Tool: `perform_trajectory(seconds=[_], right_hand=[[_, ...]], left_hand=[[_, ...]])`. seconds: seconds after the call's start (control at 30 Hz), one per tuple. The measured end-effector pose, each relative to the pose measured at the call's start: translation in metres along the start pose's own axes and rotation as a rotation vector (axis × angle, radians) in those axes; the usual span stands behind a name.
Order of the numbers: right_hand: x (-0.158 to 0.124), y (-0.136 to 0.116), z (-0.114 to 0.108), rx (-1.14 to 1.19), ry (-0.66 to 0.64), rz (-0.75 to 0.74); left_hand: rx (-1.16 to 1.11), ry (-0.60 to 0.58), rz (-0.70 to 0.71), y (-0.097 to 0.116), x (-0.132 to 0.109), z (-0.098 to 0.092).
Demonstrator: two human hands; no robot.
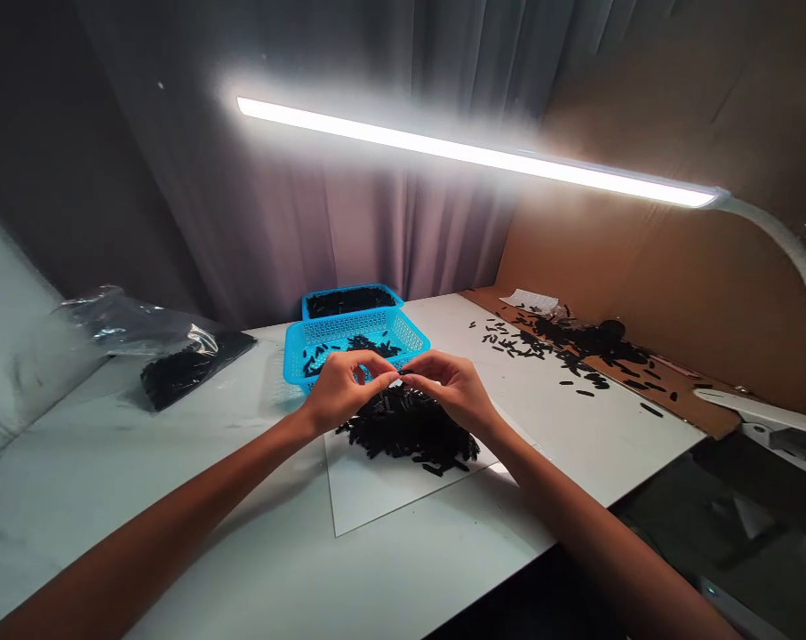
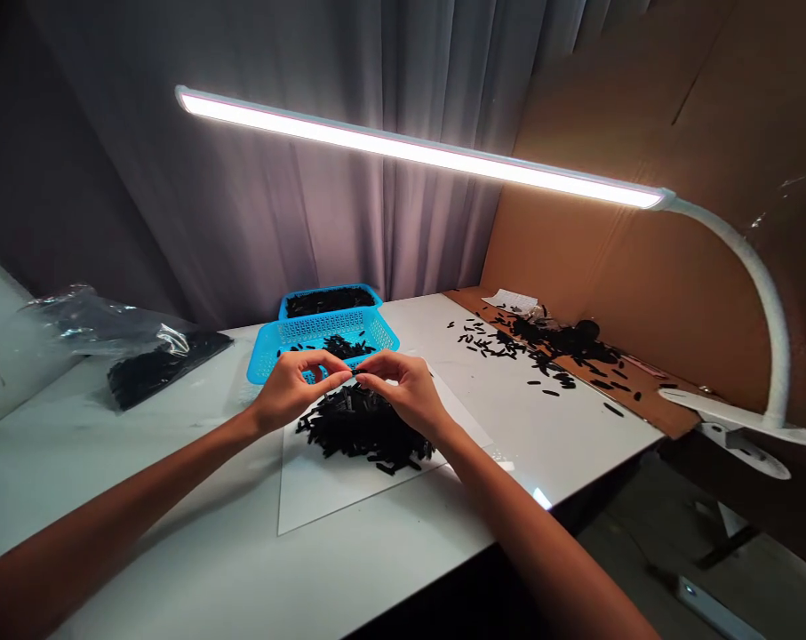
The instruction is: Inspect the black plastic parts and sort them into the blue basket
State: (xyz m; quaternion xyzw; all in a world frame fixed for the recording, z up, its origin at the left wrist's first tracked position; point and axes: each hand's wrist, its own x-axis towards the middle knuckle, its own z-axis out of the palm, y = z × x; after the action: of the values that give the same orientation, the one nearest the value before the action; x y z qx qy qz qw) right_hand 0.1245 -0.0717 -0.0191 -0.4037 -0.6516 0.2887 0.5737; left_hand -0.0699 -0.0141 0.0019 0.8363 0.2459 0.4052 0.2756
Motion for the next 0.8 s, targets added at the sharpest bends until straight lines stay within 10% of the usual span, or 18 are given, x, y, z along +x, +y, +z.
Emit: perform_trajectory(seconds=[0.8], right_hand=[[-0.0007,-0.0045,0.0013,0.096,0.031,0.044]], left_hand=[[-0.011,0.052,0.053,0.002,-0.0001,-0.0005]])
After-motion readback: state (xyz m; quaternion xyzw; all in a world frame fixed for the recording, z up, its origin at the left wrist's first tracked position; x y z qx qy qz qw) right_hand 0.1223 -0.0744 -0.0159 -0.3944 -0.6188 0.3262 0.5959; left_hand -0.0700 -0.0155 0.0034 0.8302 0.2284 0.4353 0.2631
